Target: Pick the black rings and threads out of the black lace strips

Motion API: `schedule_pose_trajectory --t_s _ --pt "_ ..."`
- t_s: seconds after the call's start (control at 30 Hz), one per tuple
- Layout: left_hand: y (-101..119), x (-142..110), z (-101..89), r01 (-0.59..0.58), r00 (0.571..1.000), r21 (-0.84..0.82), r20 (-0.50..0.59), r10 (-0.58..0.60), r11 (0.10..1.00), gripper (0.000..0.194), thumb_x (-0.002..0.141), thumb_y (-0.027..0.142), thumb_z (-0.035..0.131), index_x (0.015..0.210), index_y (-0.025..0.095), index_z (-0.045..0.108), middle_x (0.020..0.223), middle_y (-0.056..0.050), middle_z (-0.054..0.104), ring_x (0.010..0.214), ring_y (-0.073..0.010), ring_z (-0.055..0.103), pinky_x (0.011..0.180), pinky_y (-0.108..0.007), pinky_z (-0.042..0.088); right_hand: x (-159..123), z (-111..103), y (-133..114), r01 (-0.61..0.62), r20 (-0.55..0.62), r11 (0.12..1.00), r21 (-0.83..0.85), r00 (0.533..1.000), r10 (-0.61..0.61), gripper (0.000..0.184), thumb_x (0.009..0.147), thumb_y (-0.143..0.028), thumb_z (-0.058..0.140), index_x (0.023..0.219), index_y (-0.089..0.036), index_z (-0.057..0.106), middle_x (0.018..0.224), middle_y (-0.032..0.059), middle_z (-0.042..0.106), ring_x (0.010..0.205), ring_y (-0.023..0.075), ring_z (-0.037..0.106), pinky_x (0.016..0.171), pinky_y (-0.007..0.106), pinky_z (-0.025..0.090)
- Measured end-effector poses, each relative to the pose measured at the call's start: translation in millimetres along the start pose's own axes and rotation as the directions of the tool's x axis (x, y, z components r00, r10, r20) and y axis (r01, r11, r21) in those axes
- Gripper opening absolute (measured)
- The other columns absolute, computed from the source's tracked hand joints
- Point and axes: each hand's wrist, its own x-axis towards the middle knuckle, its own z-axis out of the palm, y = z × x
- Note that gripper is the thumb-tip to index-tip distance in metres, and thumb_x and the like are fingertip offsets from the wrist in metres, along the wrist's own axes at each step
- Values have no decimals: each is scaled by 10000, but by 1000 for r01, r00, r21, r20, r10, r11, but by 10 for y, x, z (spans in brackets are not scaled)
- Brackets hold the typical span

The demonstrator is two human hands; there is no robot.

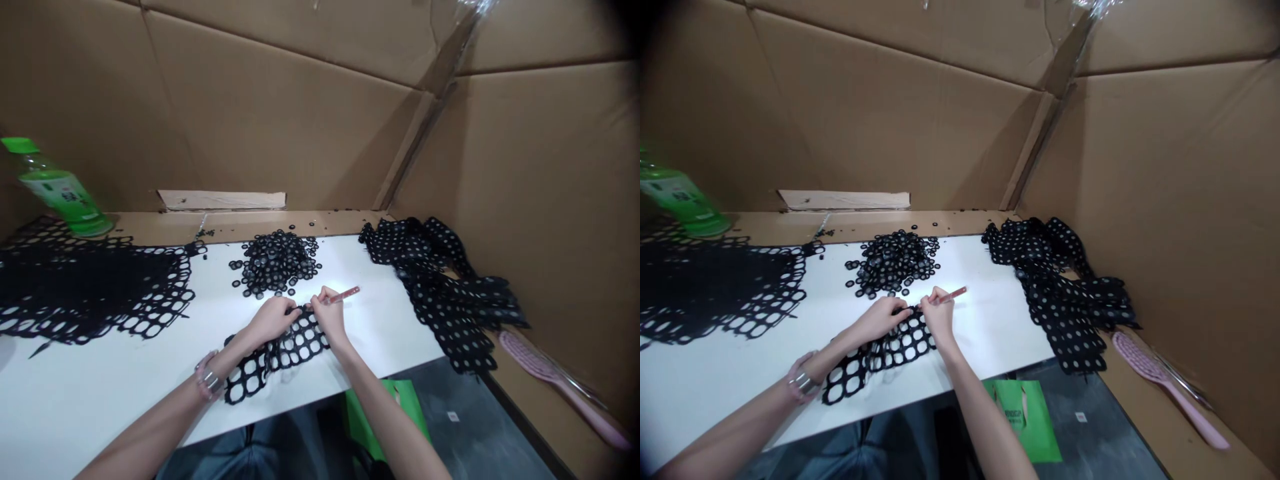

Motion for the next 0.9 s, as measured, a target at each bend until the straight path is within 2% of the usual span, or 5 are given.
schedule_pose_trajectory --t_s 0.1,0.47,0.67,0.8,0.9 --pt "-12 0 -10 -18 1000 -10 1 18 1000 295 797 319 418 577 163 539 581 -12 567 591 -151 495 567 -233 304 -10 -4 -10 8 14 999 -43 1000 -7 213 625 -143 478 507 -213 315 429 -83 368 467 124 525 452 205 347" --pt "-27 4 1 -65 998 -137 -12 64 988 270 778 298 442 551 158 488 533 30 469 555 -116 419 553 -214 281 -36 7 -32 119 57 977 -175 992 -111 245 647 -156 492 498 -207 304 442 -83 268 445 89 272 451 226 216" --pt "-61 12 31 -81 997 -326 -17 80 942 279 781 313 418 552 157 442 531 47 392 536 -100 364 529 -205 268 -46 12 -38 112 77 985 -133 992 -103 248 629 -145 504 485 -207 313 436 -83 290 431 84 288 451 228 224" --pt "-92 1 22 -50 998 -266 10 54 963 299 764 330 453 518 160 443 495 51 377 523 -105 365 528 -212 268 -6 -9 -1 41 61 999 -28 997 -39 263 655 -184 519 497 -215 312 417 -85 347 408 94 411 444 215 319" --pt "-78 -10 6 -55 998 -281 -1 57 958 288 765 343 465 546 160 500 525 40 457 557 -118 419 558 -216 297 21 -25 25 13 19 999 52 1000 -14 292 693 -264 541 532 -220 301 405 -95 357 394 94 431 453 217 368"
